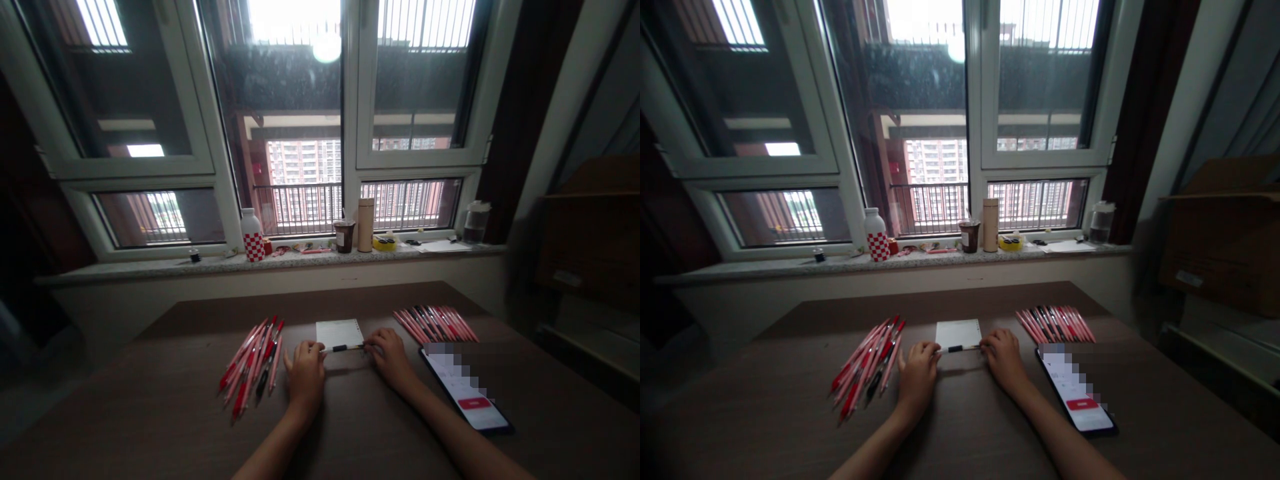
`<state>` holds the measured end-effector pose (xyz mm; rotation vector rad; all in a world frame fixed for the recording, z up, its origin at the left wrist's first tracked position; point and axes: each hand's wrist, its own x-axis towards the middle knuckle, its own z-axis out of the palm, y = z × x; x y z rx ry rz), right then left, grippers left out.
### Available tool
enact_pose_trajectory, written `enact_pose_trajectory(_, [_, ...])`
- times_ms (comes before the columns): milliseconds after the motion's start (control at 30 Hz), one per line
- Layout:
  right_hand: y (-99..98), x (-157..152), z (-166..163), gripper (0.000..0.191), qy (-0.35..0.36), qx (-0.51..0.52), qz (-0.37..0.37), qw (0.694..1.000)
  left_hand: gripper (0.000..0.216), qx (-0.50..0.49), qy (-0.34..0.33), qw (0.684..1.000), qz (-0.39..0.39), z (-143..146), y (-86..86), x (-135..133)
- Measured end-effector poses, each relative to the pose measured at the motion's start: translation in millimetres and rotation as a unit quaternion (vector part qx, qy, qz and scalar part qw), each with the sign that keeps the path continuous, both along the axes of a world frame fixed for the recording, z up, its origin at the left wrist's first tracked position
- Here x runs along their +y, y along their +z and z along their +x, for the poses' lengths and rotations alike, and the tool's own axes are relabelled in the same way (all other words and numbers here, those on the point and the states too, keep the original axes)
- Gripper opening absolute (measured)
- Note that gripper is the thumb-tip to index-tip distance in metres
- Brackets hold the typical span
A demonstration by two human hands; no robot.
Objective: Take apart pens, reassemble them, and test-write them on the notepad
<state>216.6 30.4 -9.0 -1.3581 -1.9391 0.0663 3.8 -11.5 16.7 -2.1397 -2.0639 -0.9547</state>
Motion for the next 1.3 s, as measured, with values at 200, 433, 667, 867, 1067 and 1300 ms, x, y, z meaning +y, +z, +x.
enact_pose_trajectory(200, [6.0, -3.2, 1.9, 0.014, -0.027, 0.003, -0.021, 0.999, 0.027, 0.021, 0.04, 0.999, 0.004, -0.8, -3.3, 3.0])
enact_pose_trajectory(433, [10.2, -10.4, -4.3, 0.009, 0.021, 0.01, -0.032, 0.999, 0.028, 0.035, 0.045, 0.998, 0.001, -0.4, -4.2, 4.4])
enact_pose_trajectory(667, [14.3, -16.2, -9.9, 0.011, 0.041, 0.013, -0.04, 0.998, 0.025, 0.024, 0.023, 0.999, -0.001, -0.9, -5.2, 3.6])
enact_pose_trajectory(867, [15.8, -21.6, -17.2, 0.006, 0.027, -0.026, -0.025, 0.999, 0.024, 0.021, 0.017, 1.0, 0.004, -1.0, -6.4, 3.8])
enact_pose_trajectory(1067, [13.9, -22.0, -19.0, 0.007, 0.003, -0.041, -0.026, 0.999, 0.024, 0.014, 0.013, 1.0, 0.002, -1.2, -7.4, 3.5])
enact_pose_trajectory(1300, [11.9, -20.9, -19.7, 0.008, -0.007, -0.028, -0.054, 0.998, 0.02, 0.009, 0.008, 1.0, -0.007, -1.4, -6.0, 4.1])
